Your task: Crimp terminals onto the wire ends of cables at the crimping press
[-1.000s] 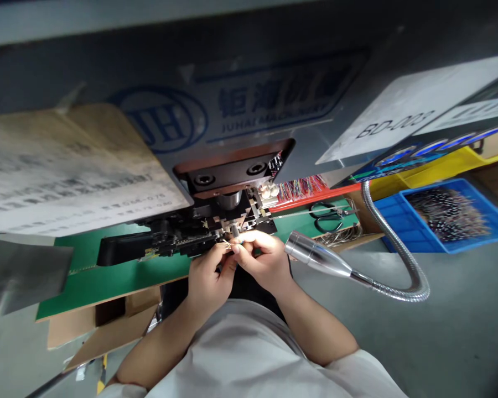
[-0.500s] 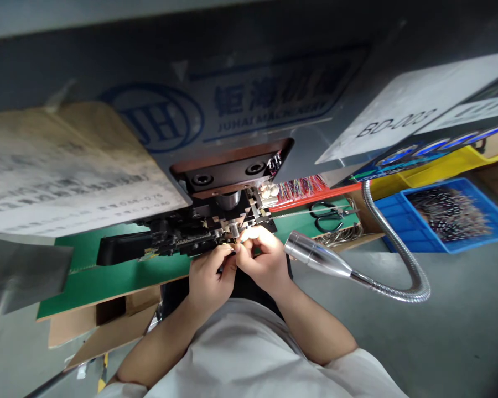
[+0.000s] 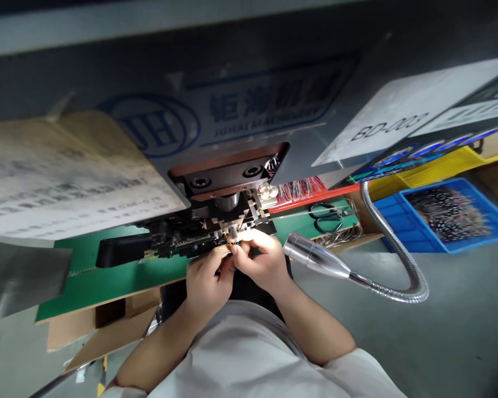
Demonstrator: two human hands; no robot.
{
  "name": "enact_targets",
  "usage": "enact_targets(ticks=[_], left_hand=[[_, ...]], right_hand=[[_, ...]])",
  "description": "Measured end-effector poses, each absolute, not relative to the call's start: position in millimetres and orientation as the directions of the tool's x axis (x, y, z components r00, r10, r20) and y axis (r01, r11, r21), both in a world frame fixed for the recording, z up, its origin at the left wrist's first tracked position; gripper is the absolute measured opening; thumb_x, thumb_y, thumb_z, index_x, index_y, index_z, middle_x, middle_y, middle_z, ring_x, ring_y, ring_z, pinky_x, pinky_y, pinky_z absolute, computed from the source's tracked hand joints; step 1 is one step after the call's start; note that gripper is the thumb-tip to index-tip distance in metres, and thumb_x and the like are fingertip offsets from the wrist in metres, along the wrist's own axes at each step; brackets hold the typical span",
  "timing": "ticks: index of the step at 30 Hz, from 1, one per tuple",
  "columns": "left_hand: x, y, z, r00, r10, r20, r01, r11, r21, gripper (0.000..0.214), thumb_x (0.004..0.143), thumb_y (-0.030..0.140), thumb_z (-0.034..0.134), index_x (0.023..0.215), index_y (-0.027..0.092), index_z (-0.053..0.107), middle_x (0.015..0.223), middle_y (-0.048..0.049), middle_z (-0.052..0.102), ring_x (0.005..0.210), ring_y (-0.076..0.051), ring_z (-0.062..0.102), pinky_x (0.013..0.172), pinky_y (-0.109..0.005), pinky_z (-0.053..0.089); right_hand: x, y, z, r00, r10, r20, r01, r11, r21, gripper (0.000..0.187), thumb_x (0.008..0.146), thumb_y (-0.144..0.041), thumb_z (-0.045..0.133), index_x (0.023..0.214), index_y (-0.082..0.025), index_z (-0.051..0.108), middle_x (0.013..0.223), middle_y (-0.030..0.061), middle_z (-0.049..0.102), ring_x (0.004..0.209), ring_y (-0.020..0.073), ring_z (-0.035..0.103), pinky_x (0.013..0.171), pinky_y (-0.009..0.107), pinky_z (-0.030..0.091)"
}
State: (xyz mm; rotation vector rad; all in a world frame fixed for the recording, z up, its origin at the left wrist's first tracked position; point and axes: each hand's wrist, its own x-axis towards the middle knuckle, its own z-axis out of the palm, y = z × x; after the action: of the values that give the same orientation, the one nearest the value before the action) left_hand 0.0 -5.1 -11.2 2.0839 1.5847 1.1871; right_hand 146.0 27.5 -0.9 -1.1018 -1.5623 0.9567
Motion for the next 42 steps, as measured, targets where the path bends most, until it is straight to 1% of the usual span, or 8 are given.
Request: enact_targets(ticks=[8, 12, 14, 18, 23, 29, 37, 42], left_hand=[[-0.2, -5.2, -11.8, 0.059, 0.907, 0.417, 0.687, -0.340, 0.642, 0.010, 0.092, 0.021, 0.059, 0.098, 0.022, 0.068, 0.087, -0.0029, 0.078, 0.076, -0.016, 0.075, 0.073, -0.022, 0.057], [-1.1, -4.7, -13.5, 0.076, 0.889, 0.452, 0.697, -0.371, 0.613, 0.011, 0.093, 0.022, 0.059, 0.099, 0.022, 0.068, 0.086, -0.0035, 0.078, 0.076, -0.016, 0.074, 0.072, -0.022, 0.056], [-1.2, -4.0, -13.3, 0.093, 0.873, 0.478, 0.703, -0.398, 0.590, 0.012, 0.094, 0.022, 0.058, 0.099, 0.022, 0.069, 0.086, -0.0041, 0.078, 0.075, -0.016, 0.074, 0.071, -0.022, 0.056], [0.0, -3.1, -10.8, 0.107, 0.872, 0.477, 0.707, -0.404, 0.580, 0.011, 0.093, 0.021, 0.059, 0.099, 0.022, 0.068, 0.085, -0.0034, 0.078, 0.074, -0.015, 0.074, 0.070, -0.021, 0.055], [1.2, -4.3, -8.2, 0.118, 0.889, 0.443, 0.706, -0.389, 0.592, 0.010, 0.093, 0.022, 0.058, 0.097, 0.021, 0.068, 0.080, -0.0026, 0.077, 0.073, -0.016, 0.074, 0.069, -0.022, 0.054], [2.2, -4.5, -7.2, 0.092, 0.891, 0.445, 0.717, -0.369, 0.592, 0.012, 0.094, 0.025, 0.058, 0.099, 0.022, 0.069, 0.078, -0.0026, 0.077, 0.070, -0.015, 0.073, 0.069, -0.022, 0.055], [2.1, -4.0, -5.7, 0.079, 0.900, 0.428, 0.724, -0.347, 0.597, 0.012, 0.094, 0.025, 0.058, 0.098, 0.022, 0.069, 0.079, -0.0031, 0.077, 0.071, -0.016, 0.073, 0.067, -0.021, 0.054], [1.6, -3.7, -6.8, 0.098, 0.896, 0.432, 0.720, -0.364, 0.591, 0.009, 0.094, 0.021, 0.058, 0.091, 0.021, 0.067, 0.077, -0.0027, 0.076, 0.070, -0.015, 0.073, 0.067, -0.020, 0.052]], right_hand=[[146.1, 27.1, -0.4, -0.135, 0.962, 0.236, 0.191, 0.259, -0.947, 0.010, 0.087, -0.022, 0.061, 0.094, -0.021, 0.068, 0.058, -0.0061, 0.044, 0.050, 0.0096, 0.041, 0.052, 0.022, 0.042], [147.2, 26.4, -0.6, -0.129, 0.963, 0.235, 0.211, 0.258, -0.943, 0.012, 0.086, -0.026, 0.063, 0.096, -0.020, 0.067, 0.057, -0.0062, 0.045, 0.050, 0.0102, 0.041, 0.051, 0.023, 0.042], [147.7, 26.1, 0.2, -0.104, 0.968, 0.226, 0.233, 0.245, -0.941, 0.010, 0.084, -0.026, 0.065, 0.093, -0.020, 0.066, 0.056, -0.0065, 0.044, 0.050, 0.0103, 0.041, 0.050, 0.023, 0.042], [148.5, 26.3, 1.5, -0.116, 0.972, 0.203, 0.217, 0.224, -0.950, 0.011, 0.082, -0.021, 0.065, 0.093, -0.020, 0.067, 0.055, -0.0074, 0.044, 0.048, 0.0091, 0.040, 0.047, 0.021, 0.039], [147.9, 26.9, 0.1, -0.114, 0.961, 0.252, 0.187, 0.269, -0.945, 0.016, 0.082, -0.015, 0.061, 0.094, -0.020, 0.070, 0.057, -0.0065, 0.048, 0.048, 0.0083, 0.042, 0.048, 0.020, 0.041], [146.0, 28.1, 0.1, -0.090, 0.963, 0.254, 0.173, 0.267, -0.948, 0.017, 0.083, -0.019, 0.061, 0.095, -0.020, 0.073, 0.055, -0.0058, 0.049, 0.047, 0.0093, 0.043, 0.048, 0.021, 0.043], [143.9, 26.6, -3.6, -0.073, 0.972, 0.224, 0.126, 0.232, -0.965, 0.013, 0.085, -0.024, 0.063, 0.095, -0.020, 0.068, 0.056, -0.0065, 0.048, 0.047, 0.0097, 0.044, 0.049, 0.022, 0.043], [145.4, 25.2, -3.0, -0.079, 0.978, 0.192, 0.147, 0.202, -0.968, 0.011, 0.084, -0.026, 0.067, 0.092, -0.020, 0.065, 0.054, -0.0084, 0.045, 0.046, 0.0084, 0.042, 0.048, 0.021, 0.040]])
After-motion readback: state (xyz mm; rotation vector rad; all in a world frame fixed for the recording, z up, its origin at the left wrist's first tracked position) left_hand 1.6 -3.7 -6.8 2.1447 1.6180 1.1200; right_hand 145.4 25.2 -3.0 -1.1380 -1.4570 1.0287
